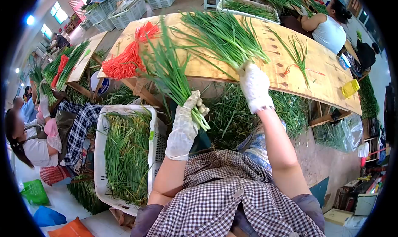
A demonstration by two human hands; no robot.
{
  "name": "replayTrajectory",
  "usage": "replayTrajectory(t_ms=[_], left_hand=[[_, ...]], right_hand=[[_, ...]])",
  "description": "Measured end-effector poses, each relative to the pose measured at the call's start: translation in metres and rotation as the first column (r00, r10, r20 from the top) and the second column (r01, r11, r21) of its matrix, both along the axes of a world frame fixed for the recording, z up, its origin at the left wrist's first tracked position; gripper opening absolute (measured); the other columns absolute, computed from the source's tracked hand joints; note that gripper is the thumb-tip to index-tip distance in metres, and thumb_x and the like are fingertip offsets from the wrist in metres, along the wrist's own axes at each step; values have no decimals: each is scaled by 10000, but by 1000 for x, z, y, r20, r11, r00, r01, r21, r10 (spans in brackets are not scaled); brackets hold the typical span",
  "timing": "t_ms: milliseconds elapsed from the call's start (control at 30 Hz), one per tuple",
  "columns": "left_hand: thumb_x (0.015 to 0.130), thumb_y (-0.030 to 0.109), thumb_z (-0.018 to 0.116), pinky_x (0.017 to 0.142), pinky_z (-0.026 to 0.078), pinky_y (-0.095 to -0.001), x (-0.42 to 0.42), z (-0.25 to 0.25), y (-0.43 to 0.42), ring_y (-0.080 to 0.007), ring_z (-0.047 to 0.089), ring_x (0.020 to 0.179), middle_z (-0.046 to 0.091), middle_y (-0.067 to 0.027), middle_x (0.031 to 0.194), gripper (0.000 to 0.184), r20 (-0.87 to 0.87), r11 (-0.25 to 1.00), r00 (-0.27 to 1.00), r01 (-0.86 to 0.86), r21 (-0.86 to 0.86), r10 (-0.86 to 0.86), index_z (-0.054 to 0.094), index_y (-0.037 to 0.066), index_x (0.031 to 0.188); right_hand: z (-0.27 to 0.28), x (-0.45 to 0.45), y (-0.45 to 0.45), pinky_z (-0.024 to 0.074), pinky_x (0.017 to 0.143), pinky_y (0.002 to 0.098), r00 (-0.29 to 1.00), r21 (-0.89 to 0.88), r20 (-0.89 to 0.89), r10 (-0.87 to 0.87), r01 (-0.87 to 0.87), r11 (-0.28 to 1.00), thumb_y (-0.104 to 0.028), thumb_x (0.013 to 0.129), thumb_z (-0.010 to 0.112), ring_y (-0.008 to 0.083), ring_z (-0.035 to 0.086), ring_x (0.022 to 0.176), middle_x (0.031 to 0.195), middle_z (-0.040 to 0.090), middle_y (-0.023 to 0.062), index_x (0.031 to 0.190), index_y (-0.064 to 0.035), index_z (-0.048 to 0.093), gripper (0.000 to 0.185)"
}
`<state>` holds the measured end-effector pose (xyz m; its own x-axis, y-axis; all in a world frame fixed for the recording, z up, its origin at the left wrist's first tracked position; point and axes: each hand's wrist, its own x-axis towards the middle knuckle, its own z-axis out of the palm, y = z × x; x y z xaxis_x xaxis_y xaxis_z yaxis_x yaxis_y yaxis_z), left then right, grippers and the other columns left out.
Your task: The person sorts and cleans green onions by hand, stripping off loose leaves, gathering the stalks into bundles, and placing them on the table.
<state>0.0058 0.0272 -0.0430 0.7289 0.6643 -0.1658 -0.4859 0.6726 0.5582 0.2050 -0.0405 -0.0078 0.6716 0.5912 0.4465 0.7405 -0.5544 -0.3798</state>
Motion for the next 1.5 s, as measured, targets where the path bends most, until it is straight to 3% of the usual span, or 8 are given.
replayTrajectory(t_ms=[100, 267, 333, 400, 733, 867, 1267, 1500], left_hand=[[821, 105, 642, 538, 518, -296, 3, 1, -4, -143, 571, 539, 655, -87, 797, 128, -184, 988, 971, -153, 28, 155, 597, 30, 915], [800, 40, 639, 504, 512, -258, 13, -19, -9, -143, 588, 560, 650, -86, 780, 86, -374, 990, 917, -139, 28, 139, 588, 31, 868], [829, 77, 602, 574, 523, -288, 11, -14, -10, -144, 584, 603, 657, -111, 849, 97, -386, 984, 906, -140, 112, 173, 577, 22, 905], [811, 24, 608, 594, 521, -268, 9, -14, -13, -153, 600, 632, 635, -96, 782, 37, -301, 952, 917, -194, 237, 262, 576, 31, 827], [795, 10, 651, 698, 497, -235, 9, 47, -19, -113, 615, 817, 652, -72, 969, 108, -144, 824, 918, -251, 508, 369, 625, 14, 900], [781, -20, 623, 716, 542, -309, 21, -2, -9, -227, 651, 832, 636, -183, 1005, 140, -395, 917, 892, -48, 395, 218, 582, 15, 910], [850, 135, 616, 571, 524, -308, 17, 29, -11, -117, 508, 444, 626, -70, 702, 114, -290, 971, 949, -54, 232, 122, 577, 39, 898], [854, 133, 612, 486, 501, -261, 23, -14, -19, -131, 553, 494, 657, -144, 881, 164, -381, 984, 907, -155, 94, 179, 585, 12, 963]], right_hand=[[-12, -26, -43, 496, 536, 336, 893, 247, -336, 301, -224, 943, -222, 885, 538, 225, 624, 552, 672, 638, 124, 788, -35, 578, 215], [-41, -63, -107, 525, 663, 284, -130, 425, -897, 423, -519, 742, -207, 828, 633, 157, 627, 730, 856, 662, 86, 903, -36, 649, 187], [-53, -51, -116, 525, 675, 333, 584, -385, -717, 381, -787, 482, -331, 786, 641, 234, 647, 748, 811, 664, 144, 843, -38, 679, 301], [-55, -47, -103, 508, 581, 395, 956, -611, -248, 158, -281, 740, -364, 774, 622, 297, 636, 632, 701, 639, 161, 712, -59, 670, 314], [-22, -31, -2, 489, 499, 380, 994, -194, 81, 80, -63, 979, -447, 780, 615, 260, 627, 540, 577, 606, 144, 624, -60, 642, 419], [-8, -82, -56, 480, 509, 391, 790, 127, -161, 591, -577, 807, -369, 778, 621, 286, 614, 574, 634, 617, 127, 671, -105, 654, 287], [-32, 33, 31, 503, 521, 352, 897, -348, 442, 26, 144, 927, -244, 830, 560, 268, 633, 607, 655, 629, 116, 754, -66, 621, 204], [-18, -63, -52, 494, 544, 337, 799, 282, -487, 353, -238, 929, -181, 800, 661, 241, 628, 584, 678, 634, 116, 850, -57, 590, 152]])
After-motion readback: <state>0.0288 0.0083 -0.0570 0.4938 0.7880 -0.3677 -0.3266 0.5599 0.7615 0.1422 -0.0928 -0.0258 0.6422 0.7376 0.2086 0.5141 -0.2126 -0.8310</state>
